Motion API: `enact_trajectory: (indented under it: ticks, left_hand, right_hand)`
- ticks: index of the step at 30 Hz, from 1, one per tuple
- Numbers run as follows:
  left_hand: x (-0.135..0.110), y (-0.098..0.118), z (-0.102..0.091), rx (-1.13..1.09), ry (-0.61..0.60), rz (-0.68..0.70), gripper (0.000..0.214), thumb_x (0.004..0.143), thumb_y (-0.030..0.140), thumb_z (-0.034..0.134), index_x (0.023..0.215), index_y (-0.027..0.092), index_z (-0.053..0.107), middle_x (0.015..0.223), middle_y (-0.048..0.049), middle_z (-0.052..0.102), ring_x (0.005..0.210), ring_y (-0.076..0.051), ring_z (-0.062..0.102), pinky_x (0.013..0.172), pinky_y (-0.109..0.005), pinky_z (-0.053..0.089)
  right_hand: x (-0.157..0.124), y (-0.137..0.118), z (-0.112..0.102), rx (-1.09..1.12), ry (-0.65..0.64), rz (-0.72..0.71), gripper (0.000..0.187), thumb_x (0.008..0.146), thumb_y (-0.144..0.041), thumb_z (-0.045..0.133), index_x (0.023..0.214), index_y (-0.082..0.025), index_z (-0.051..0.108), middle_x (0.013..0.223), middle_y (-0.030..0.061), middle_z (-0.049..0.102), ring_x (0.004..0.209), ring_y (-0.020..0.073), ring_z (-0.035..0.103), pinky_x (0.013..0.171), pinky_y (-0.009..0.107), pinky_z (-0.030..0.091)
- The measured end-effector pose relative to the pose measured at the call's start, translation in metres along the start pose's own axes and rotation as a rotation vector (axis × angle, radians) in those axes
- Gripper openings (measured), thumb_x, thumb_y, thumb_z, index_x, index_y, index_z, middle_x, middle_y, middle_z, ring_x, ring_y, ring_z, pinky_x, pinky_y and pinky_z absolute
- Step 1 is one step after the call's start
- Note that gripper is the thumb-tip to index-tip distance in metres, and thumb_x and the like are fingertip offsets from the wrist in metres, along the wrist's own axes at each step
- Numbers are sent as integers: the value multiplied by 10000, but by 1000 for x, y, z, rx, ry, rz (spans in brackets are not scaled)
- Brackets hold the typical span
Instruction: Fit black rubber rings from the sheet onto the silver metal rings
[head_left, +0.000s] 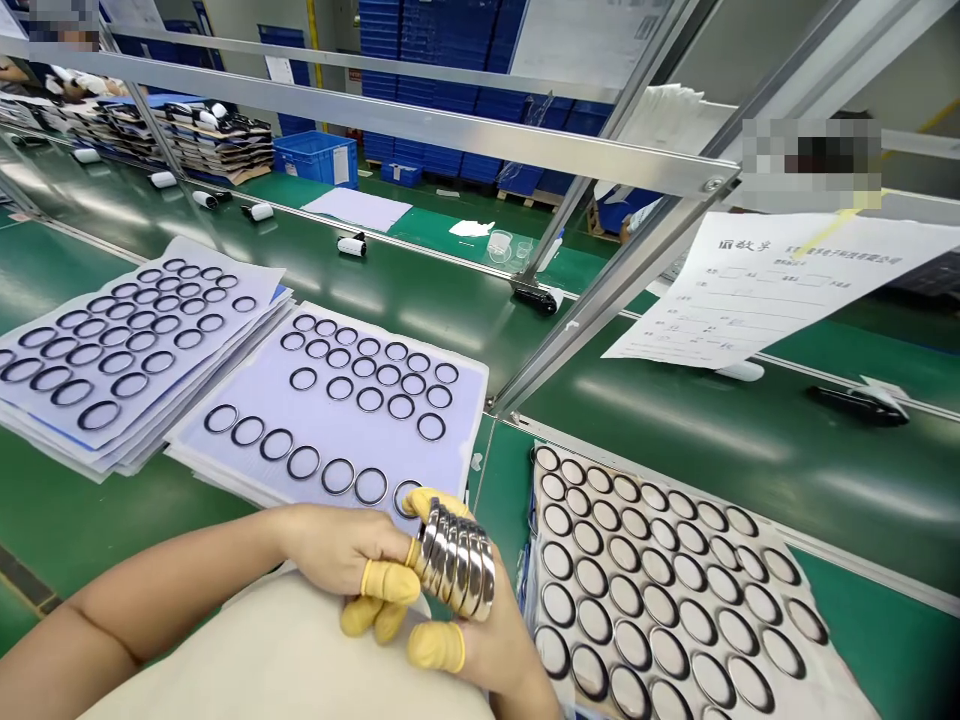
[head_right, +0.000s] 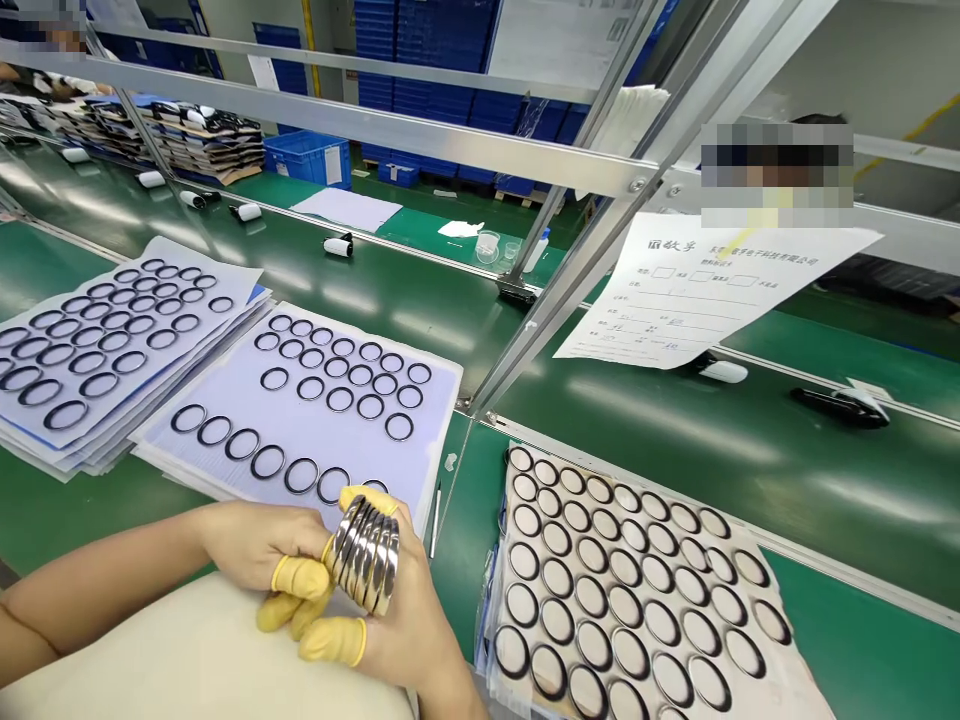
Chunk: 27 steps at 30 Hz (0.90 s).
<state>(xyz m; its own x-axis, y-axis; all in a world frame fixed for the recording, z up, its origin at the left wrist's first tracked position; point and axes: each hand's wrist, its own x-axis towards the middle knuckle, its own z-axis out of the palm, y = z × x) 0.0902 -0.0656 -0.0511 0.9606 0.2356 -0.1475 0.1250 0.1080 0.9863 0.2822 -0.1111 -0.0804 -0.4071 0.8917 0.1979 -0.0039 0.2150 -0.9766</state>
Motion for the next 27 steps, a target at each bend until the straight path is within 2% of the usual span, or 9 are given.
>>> enact_trajectory:
  ticks: [3, 5, 8, 10, 12, 17, 21, 24, 27]
  left_hand:
    - [6, -11, 4, -97, 67, 65, 679, 844, 734, 368, 943, 118, 634, 707, -65, 688, 504, -120, 597, 517, -214, 499]
    - [8, -16, 6, -168, 156, 106, 729, 833, 755, 351, 879, 97, 660, 764, -100, 701, 623, -153, 641, 625, -253, 534]
    - [11, -19, 7, -266, 292, 61, 577, 844, 655, 510, 784, 107, 680, 768, -70, 699, 728, -158, 641, 753, -269, 523]
    - [12, -17, 7, -335, 362, -24, 409, 794, 533, 670, 766, 125, 686, 731, -22, 682, 710, -136, 619, 755, -251, 509]
    - [13, -15, 7, -371, 428, -57, 335, 731, 459, 755, 725, 132, 682, 683, 6, 650, 666, -118, 588, 721, -236, 501]
    - [15, -9, 8, -256, 489, 109, 389, 647, 453, 819, 599, 121, 622, 667, -12, 612, 645, -115, 545, 665, -226, 483]
    - [12, -5, 8, -46, 492, 245, 394, 779, 443, 721, 574, 127, 603, 677, -41, 625, 652, -120, 550, 687, -231, 484]
    - [6, -2, 4, 75, 511, 319, 384, 866, 442, 619, 647, 130, 671, 753, -83, 675, 714, -147, 599, 730, -253, 497]
    - [-1, 1, -1, 121, 569, 327, 346, 878, 439, 602, 754, 142, 728, 856, -106, 711, 797, -179, 642, 769, -285, 511]
  right_hand:
    - [-5, 1, 2, 109, 53, 38, 936, 546, -784, 698, 1282, -234, 516, 1126, 122, 610, 956, 305, 639, 844, 441, 530]
    - [-6, -1, 4, 137, 50, 37, 952, 545, -768, 715, 1298, -240, 467, 1035, 94, 618, 840, 271, 653, 768, 412, 549]
    - [-5, -5, 6, 3, 94, -58, 896, 598, -733, 715, 1294, -229, 460, 1102, 100, 559, 969, 293, 607, 874, 439, 513]
    - [-4, -7, 7, -116, 117, -142, 853, 653, -715, 689, 1309, -222, 455, 1184, 115, 515, 1097, 327, 542, 968, 488, 455]
    - [-4, -7, 8, -197, 109, -190, 851, 697, -692, 670, 1359, -221, 417, 1233, 126, 498, 1159, 346, 500, 1006, 525, 420]
    - [-12, -5, 11, -241, 93, -167, 855, 793, -581, 651, 1467, -240, 250, 1352, 148, 440, 1239, 341, 469, 1023, 510, 423]
    - [-17, -4, 17, -239, 119, -156, 884, 824, -522, 649, 1506, -249, 157, 1443, 153, 394, 1295, 330, 446, 1073, 495, 387]
    - [-18, -5, 24, -159, 125, -100, 808, 831, -519, 642, 1486, -235, 264, 1462, 150, 407, 1327, 318, 435, 1102, 475, 366]
    - [-19, 0, 30, -103, 157, -76, 557, 846, -510, 623, 1337, -264, 529, 1484, 122, 406, 1359, 333, 403, 1114, 501, 346]
